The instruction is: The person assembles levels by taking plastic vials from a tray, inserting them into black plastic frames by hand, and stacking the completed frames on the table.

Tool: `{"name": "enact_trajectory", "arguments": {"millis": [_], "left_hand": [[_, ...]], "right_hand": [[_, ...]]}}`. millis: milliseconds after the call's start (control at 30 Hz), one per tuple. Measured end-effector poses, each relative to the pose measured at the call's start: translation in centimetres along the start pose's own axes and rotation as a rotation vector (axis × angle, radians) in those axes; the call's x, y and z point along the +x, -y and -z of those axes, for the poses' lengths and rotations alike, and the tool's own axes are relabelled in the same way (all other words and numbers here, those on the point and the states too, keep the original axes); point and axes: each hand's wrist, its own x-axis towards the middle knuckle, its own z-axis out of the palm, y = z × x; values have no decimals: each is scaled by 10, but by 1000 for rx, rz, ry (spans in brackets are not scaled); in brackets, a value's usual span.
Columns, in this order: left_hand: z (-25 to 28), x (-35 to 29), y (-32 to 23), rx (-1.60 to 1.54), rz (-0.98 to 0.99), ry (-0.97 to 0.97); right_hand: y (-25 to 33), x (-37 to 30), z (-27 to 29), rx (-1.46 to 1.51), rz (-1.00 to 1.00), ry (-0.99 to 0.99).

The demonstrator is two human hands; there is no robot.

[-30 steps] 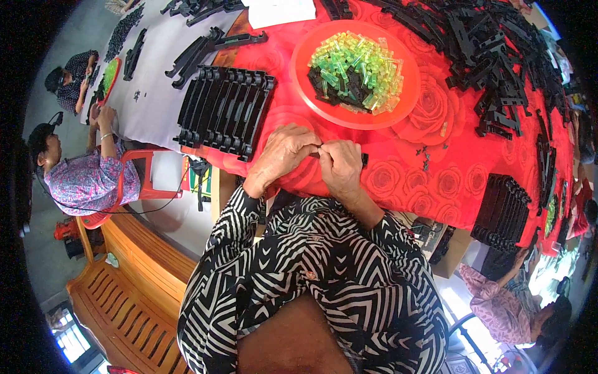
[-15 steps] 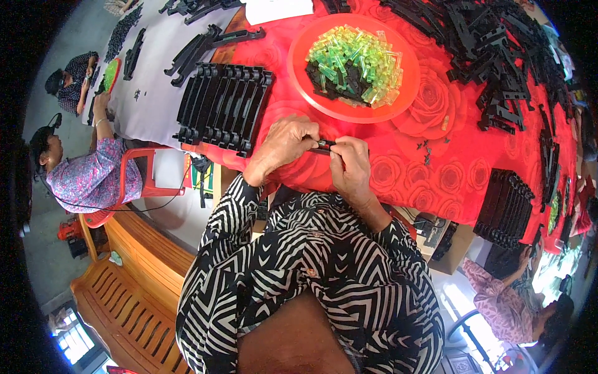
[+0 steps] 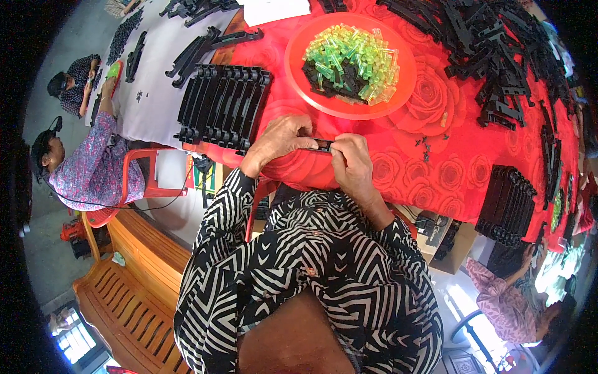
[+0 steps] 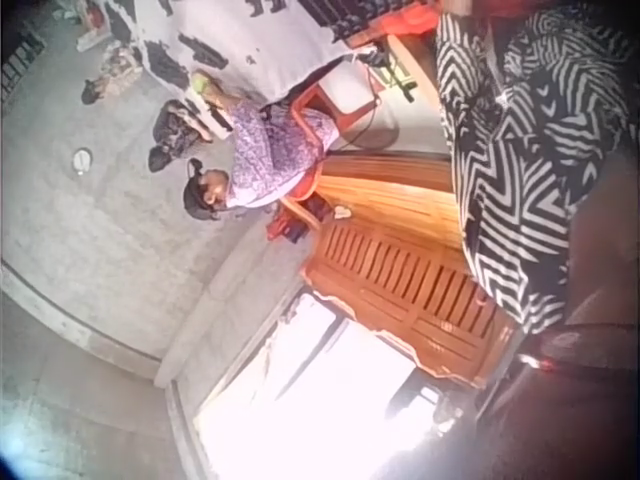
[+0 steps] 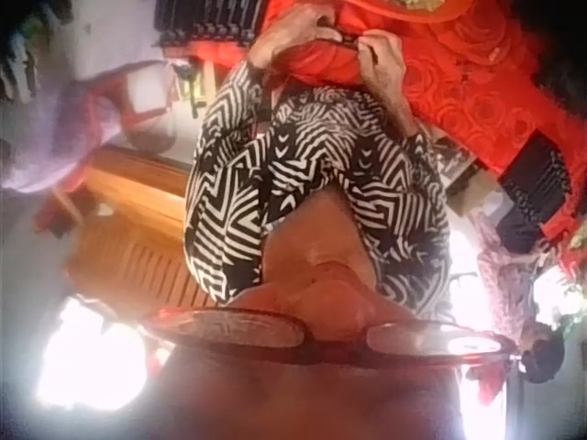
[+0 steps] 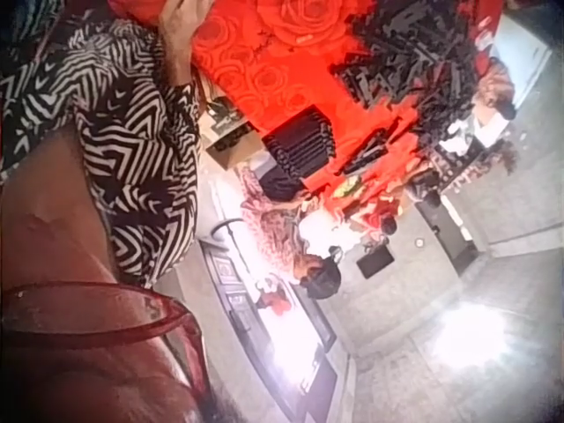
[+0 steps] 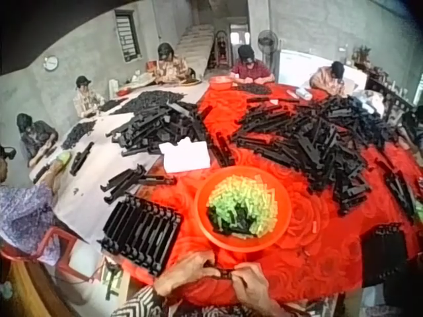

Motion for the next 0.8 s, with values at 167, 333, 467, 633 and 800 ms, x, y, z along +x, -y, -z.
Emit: {"name": "enact_trajectory", "arguments": {"millis": [167,333,467,633,800], "left_hand": [[7,-8,9,-83,-5,46],[3,-9,8,26,-24,107],[1,-9,3,-39,16,122],[-2,-7,-3,12,122,72],[-1,-2,-12,93,166,95]], "right_hand": [[3,7,4,7,-34,18],[4,17,5,-271,18,60],[-7,11,9,-335,-34,179],[-6,12,9,-350,18,244],[-9,12,7,-288,21,229]]}}
